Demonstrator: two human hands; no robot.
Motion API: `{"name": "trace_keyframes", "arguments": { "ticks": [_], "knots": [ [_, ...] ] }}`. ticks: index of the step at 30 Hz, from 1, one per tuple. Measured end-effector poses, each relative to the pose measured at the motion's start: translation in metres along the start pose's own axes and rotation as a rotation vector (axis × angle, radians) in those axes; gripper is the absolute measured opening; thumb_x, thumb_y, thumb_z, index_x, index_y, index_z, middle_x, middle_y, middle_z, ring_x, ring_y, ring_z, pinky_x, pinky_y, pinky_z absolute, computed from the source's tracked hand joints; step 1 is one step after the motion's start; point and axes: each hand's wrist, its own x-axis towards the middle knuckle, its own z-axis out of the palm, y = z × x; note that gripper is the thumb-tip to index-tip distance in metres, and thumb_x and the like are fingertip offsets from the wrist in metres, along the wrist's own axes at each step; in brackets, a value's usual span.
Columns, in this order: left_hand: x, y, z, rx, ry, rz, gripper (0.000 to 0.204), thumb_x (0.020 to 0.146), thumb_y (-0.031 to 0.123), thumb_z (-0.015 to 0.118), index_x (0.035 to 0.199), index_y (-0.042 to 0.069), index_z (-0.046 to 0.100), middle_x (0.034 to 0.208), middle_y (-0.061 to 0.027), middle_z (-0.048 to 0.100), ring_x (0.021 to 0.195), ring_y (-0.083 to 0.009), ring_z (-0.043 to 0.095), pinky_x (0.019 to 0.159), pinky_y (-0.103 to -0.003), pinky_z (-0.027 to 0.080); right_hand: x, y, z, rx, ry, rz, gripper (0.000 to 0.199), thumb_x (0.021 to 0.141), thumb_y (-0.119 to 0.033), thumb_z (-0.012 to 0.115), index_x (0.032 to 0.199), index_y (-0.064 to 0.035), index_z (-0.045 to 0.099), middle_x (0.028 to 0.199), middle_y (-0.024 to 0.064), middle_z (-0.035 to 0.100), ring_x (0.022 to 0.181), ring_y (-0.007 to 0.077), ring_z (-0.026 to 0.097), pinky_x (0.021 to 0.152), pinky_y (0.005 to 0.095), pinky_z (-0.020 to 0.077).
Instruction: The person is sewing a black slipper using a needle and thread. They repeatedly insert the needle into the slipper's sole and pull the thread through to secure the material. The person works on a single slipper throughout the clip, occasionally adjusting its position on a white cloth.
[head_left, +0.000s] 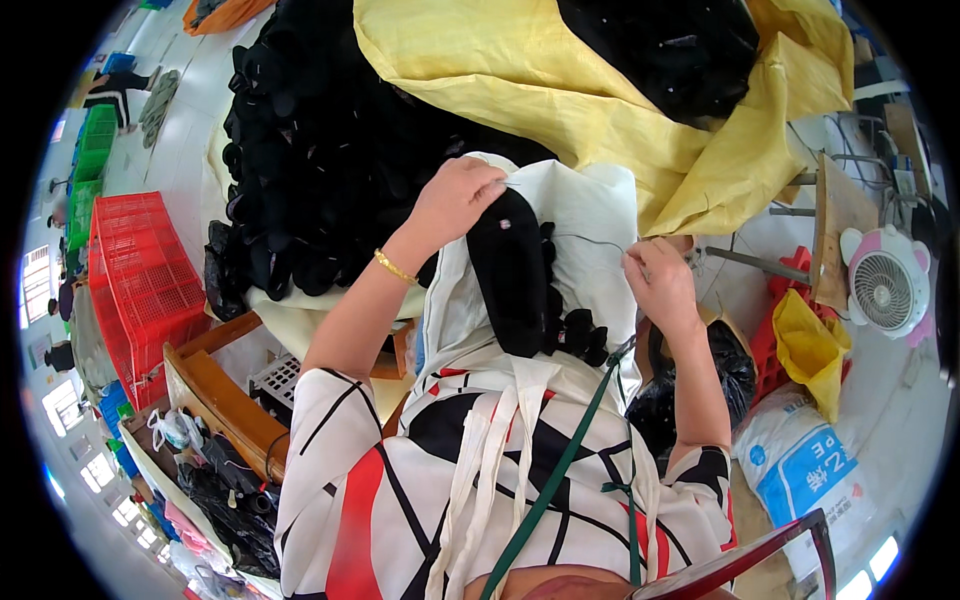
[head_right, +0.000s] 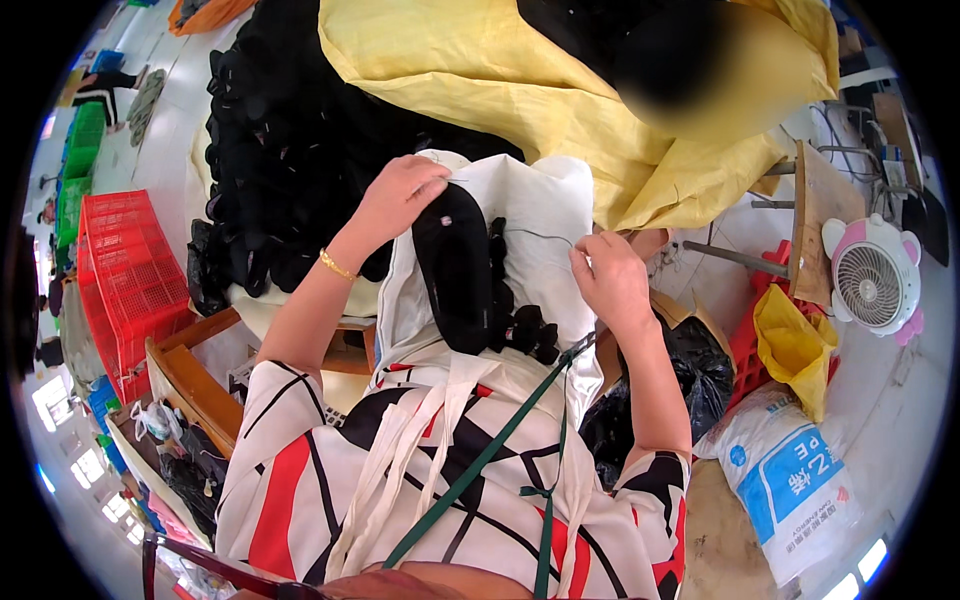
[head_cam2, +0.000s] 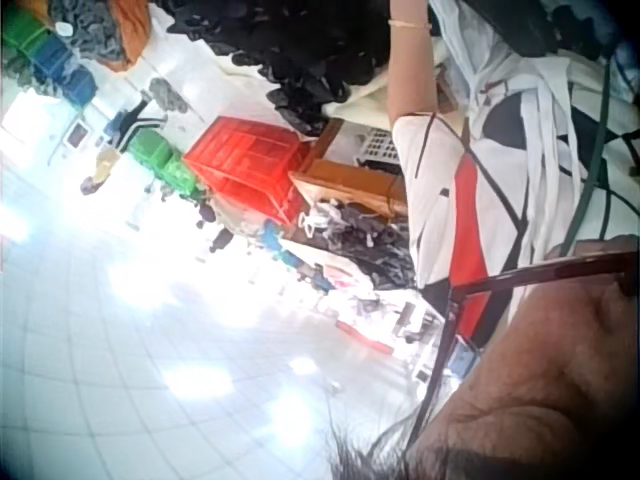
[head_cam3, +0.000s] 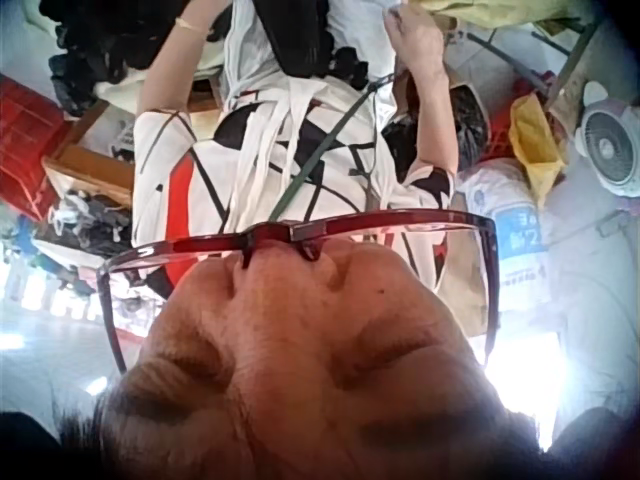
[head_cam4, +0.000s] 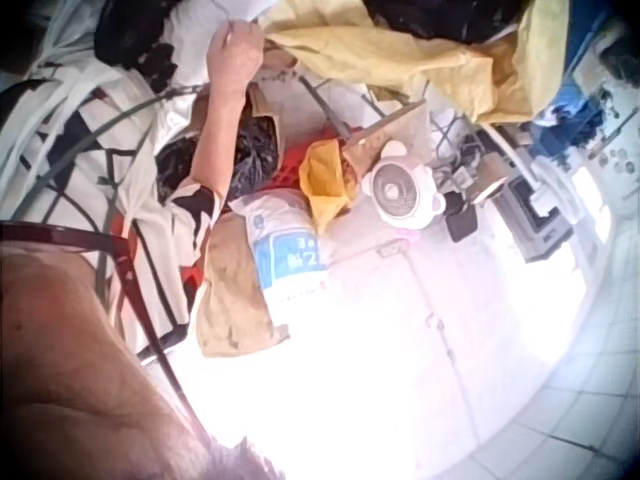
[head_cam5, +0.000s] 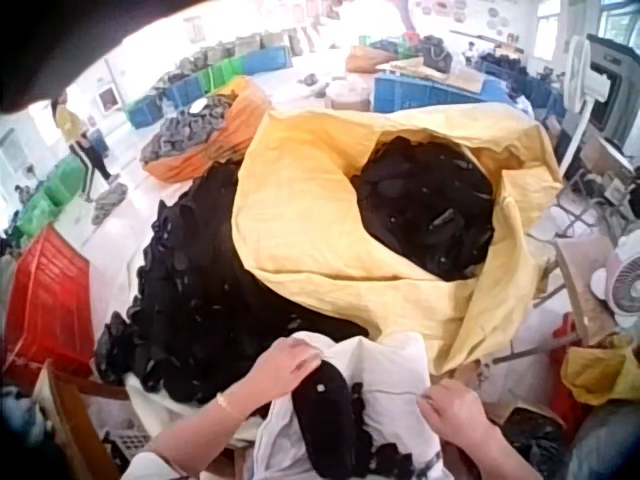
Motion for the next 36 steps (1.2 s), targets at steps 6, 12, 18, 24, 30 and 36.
{"name": "trace_keyframes", "arguments": {
  "ticks": [6,12,18,24,30,36],
  "knots": [
    [-0.023,0.038,-0.018,-0.034,-0.065,-0.362,0.030,0.091,0.032,0.069,0.088,0.003,0.064,0.085,-0.0127,0.062,0.078,-0.0293,0.062,0.069,-0.038,0.050,0.040,-0.021,0.019,0.308,-0.033,0.124,0.015,0.089,-0.012,0.070,0.099,-0.0007,0.068,0.089,0.0140,0.064,0.081,0.0271,0.065,0.071,0.0355,0.0528],
    [-0.039,0.048,-0.001,-0.145,-0.077,-0.474,0.029,0.083,0.022,0.079,0.095,0.003,0.062,0.087,-0.0104,0.060,0.068,-0.0188,0.058,0.064,-0.032,0.049,0.082,-0.061,0.076,0.530,-0.174,-0.002,0.021,0.088,-0.013,0.071,0.106,-0.0039,0.065,0.097,0.0151,0.063,0.092,0.0311,0.064,0.077,0.0379,0.0520],
    [-0.061,0.043,0.020,0.012,0.119,-0.275,0.021,0.080,0.011,0.078,0.093,0.005,0.063,0.083,-0.0095,0.063,0.071,-0.0249,0.062,0.062,-0.034,0.051,0.072,-0.052,0.100,0.392,-0.205,-0.194,0.021,0.081,-0.008,0.075,0.100,-0.0047,0.066,0.089,0.0122,0.061,0.086,0.0329,0.060,0.074,0.0405,0.0500],
    [-0.064,0.039,0.032,0.037,0.240,-0.185,0.024,0.077,0.007,0.079,0.097,0.006,0.066,0.086,-0.0092,0.066,0.076,-0.0273,0.065,0.064,-0.035,0.053,0.065,-0.049,0.110,0.317,-0.120,-0.188,0.022,0.080,-0.007,0.076,0.101,-0.0058,0.068,0.085,0.0108,0.058,0.080,0.0304,0.059,0.069,0.0388,0.0497],
    [-0.063,0.036,0.030,-0.020,0.225,-0.207,0.022,0.076,0.006,0.078,0.094,0.006,0.067,0.086,-0.0093,0.066,0.076,-0.0278,0.065,0.064,-0.035,0.053,0.066,-0.050,0.113,0.323,-0.131,-0.191,0.021,0.082,-0.007,0.075,0.101,-0.0055,0.067,0.085,0.0115,0.058,0.080,0.0307,0.059,0.070,0.0392,0.0497],
    [-0.060,0.028,0.022,-0.131,0.091,-0.234,0.018,0.077,0.010,0.077,0.091,0.005,0.066,0.082,-0.0107,0.064,0.071,-0.0285,0.062,0.061,-0.036,0.050,0.068,-0.053,0.111,0.411,-0.266,-0.080,0.020,0.088,-0.014,0.070,0.103,-0.0032,0.064,0.089,0.0156,0.060,0.084,0.0367,0.060,0.072,0.0440,0.0489]
  ]
}}
